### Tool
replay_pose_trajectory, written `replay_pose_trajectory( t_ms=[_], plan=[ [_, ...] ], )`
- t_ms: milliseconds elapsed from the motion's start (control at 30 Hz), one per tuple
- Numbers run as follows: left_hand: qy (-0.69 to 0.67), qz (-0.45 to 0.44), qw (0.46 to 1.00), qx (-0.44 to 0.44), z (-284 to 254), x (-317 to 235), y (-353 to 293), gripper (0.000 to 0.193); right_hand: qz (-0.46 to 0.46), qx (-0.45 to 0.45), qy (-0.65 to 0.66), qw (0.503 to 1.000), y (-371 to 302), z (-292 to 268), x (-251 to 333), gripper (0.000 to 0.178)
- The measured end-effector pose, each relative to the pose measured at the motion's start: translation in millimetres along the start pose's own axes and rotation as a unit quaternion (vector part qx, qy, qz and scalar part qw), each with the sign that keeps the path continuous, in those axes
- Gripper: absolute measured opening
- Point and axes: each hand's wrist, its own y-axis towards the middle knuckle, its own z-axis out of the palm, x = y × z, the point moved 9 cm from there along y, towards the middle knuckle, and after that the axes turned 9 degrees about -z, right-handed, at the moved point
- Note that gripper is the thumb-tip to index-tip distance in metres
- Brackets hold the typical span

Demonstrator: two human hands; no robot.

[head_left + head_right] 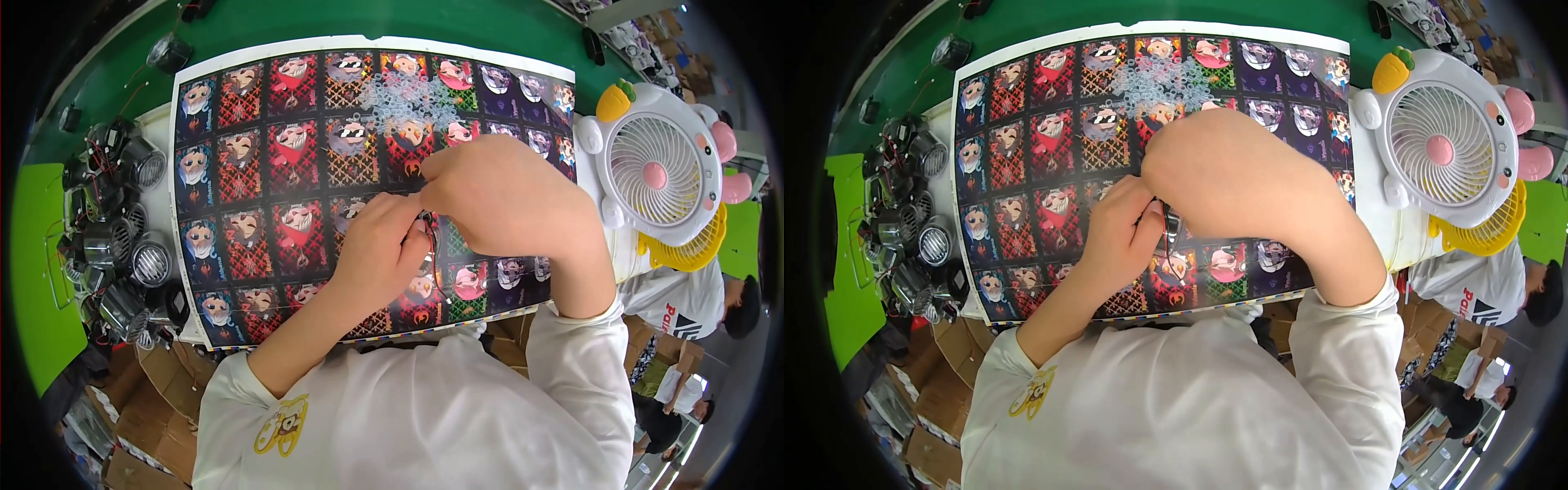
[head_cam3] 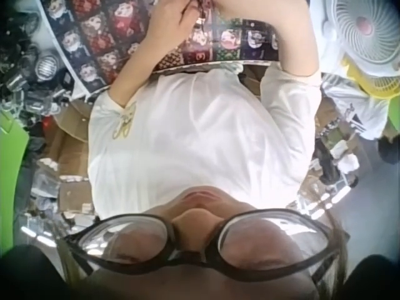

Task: The person assembles small electronic components by hand, inserting small parts and wires into a housing.

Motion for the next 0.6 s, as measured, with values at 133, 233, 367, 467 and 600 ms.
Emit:
replay_pose_trajectory(
  t_ms=[133, 233, 367, 467, 600],
  plan=[
    [-0.012, 0.002, 1.0, 0.02, 3, -2, 2, 0.034, -0.013, 0.014, 0.01, 1.0, 2, -1, -4, 0.004],
    [-0.025, -0.001, 1.0, 0.015, -1, -1, -1, 0.034, -0.028, -0.033, 0.082, 0.996, -6, -7, -18, 0.001],
    [-0.036, -0.013, 0.999, 0.021, -2, -2, -3, 0.034, 0.074, -0.167, 0.139, 0.973, -37, 15, -49, 0.005],
    [-0.091, -0.066, 0.994, -0.004, -3, 6, -4, 0.032, 0.187, -0.272, 0.076, 0.941, -58, 44, -57, 0.014],
    [-0.301, -0.234, 0.923, -0.053, -8, 38, -17, 0.029, 0.167, -0.362, 0.232, 0.887, -66, 38, -16, 0.018]
  ],
)
